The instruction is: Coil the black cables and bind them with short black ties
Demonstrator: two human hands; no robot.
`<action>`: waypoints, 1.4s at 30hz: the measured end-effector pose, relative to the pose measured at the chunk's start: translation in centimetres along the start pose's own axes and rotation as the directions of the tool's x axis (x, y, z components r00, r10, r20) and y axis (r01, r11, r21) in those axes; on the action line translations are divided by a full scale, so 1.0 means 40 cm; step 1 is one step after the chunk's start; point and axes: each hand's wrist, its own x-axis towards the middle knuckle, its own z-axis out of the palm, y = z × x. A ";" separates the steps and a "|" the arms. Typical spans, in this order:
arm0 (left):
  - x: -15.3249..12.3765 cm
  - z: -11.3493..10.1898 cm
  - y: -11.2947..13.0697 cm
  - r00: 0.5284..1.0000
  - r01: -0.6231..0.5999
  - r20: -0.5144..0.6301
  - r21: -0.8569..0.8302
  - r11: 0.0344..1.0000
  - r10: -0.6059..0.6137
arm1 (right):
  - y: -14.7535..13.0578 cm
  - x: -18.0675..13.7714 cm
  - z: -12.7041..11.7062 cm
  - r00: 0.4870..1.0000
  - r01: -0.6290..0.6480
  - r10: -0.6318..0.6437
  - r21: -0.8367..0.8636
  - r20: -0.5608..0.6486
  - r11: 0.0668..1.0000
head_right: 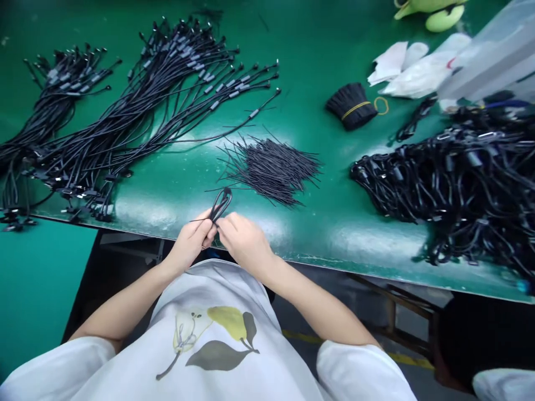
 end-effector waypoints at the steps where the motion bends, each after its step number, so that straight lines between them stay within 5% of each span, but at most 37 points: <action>1: -0.001 -0.009 -0.007 1.000 0.003 -0.013 0.054 0.999 -0.002 | 0.002 0.002 -0.006 0.990 0.141 -0.141 -0.138 0.013 0.980; 4: -0.002 -0.029 -0.029 1.000 0.004 0.015 0.132 0.991 -0.006 | 0.007 0.019 -0.028 0.845 0.533 -0.517 -0.316 0.139 0.785; 6: -0.006 -0.038 -0.036 0.996 0.043 0.069 0.118 0.992 -0.052 | 0.008 0.034 -0.040 0.742 0.667 -0.634 -0.327 0.217 0.669; 11: -0.023 -0.054 -0.019 0.950 0.277 0.162 -0.036 0.960 -0.268 | 0.003 0.064 -0.051 0.639 0.767 -0.693 -0.347 0.334 0.540; 15: -0.036 -0.061 -0.013 0.924 0.334 0.245 -0.151 0.931 -0.292 | -0.014 0.067 -0.048 0.589 0.806 -0.693 -0.359 0.416 0.470; 19: -0.058 -0.049 -0.029 0.920 0.323 0.243 -0.026 0.946 -0.308 | -0.023 0.061 -0.043 0.487 0.872 -0.678 -0.342 0.551 0.349; 22: -0.079 -0.035 -0.033 0.969 0.122 0.172 0.281 0.952 -0.175 | -0.011 0.076 -0.038 0.544 0.838 -0.671 -0.281 0.504 0.468; 25: -0.078 -0.032 -0.023 0.993 -0.109 0.094 0.455 0.884 0.074 | -0.009 0.100 -0.027 0.752 0.646 -0.567 -0.207 0.336 0.735; 28: -0.057 -0.049 -0.001 0.956 -0.239 -0.071 0.371 0.897 0.284 | -0.034 0.110 -0.007 0.959 0.201 -0.205 0.044 0.198 0.979; 30: -0.053 -0.068 0.018 0.912 -0.312 -0.175 0.291 0.904 0.371 | -0.053 0.105 0.013 0.976 -0.120 0.055 0.314 0.209 0.942; 33: -0.073 -0.098 0.046 0.882 -0.401 -0.128 0.299 0.866 0.453 | -0.056 0.098 0.033 0.915 -0.389 0.219 0.594 0.340 0.704; 35: -0.091 -0.111 0.055 0.891 -0.428 0.032 0.386 0.817 0.452 | -0.043 0.098 0.031 0.902 -0.421 0.232 0.631 0.363 0.651; 38: -0.095 -0.116 0.038 0.929 -0.371 0.192 0.466 0.803 0.317 | -0.032 0.093 0.011 0.959 -0.274 0.214 0.430 0.184 0.860; 40: -0.077 -0.114 0.013 0.970 -0.231 0.168 0.401 0.886 0.177 | -0.044 0.079 0.005 0.993 -0.101 0.092 0.141 0.071 0.985; 42: -0.055 -0.113 -0.004 0.995 -0.081 0.077 0.241 0.967 0.064 | -0.064 0.059 0.011 0.995 0.070 -0.065 -0.063 0.078 0.996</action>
